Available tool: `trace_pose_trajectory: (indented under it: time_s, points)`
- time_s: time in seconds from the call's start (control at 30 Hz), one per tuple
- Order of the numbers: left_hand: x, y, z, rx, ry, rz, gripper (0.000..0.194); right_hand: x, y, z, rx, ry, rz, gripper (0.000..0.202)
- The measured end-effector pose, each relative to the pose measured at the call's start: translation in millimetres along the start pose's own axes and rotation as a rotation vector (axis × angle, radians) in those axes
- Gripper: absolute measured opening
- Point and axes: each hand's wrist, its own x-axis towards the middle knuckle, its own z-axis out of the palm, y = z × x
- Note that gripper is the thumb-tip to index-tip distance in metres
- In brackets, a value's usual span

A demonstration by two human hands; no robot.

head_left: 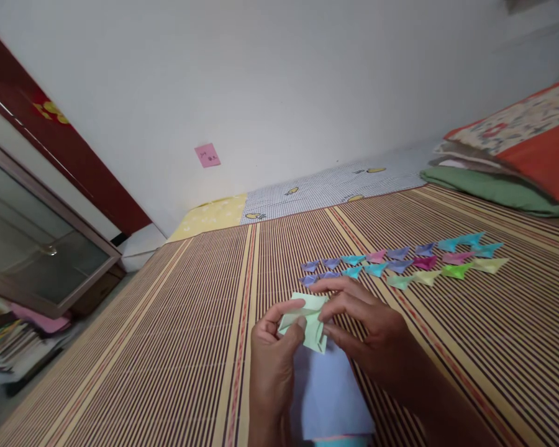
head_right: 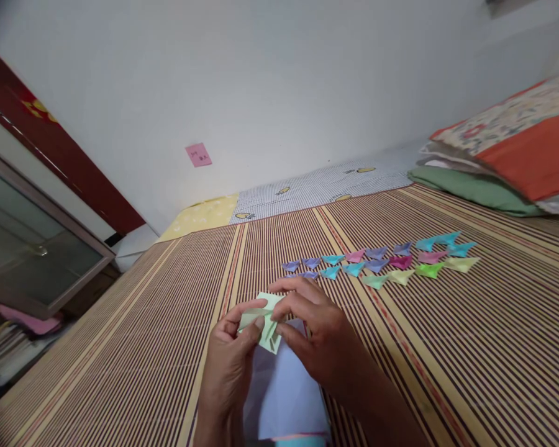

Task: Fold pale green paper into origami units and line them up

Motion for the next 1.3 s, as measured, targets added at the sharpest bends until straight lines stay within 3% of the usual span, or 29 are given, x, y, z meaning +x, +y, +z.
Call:
trace_pose_trajectory:
  time_s: [0.23,0.53,0.93,1.1,1.3]
  points:
    - [-2,3,2.8,0.120,0.053,0.035,0.028,-2,3,1,-0.045,-0.016,-0.027,0.016]
    - [-5,8,8.2,0.269,-0.026,0.058,0.026,-3,6,6,0.044,-0.012,0.085,0.013]
    - [-3,0,-5.3,0.176,-0.125,0.045,0.022,-2,-1,-4,0.180,-0.051,0.116,0.012]
    - [-3,2,-2.2,0.191,-0.114,0.018,0.021,-3,-2,-3,0.106,-0.047,0.145,0.011]
    - [-6,7,3.1,0.239,-0.100,0.013,0.033,-6,-1,2,0.053,-0.007,0.203,0.009]
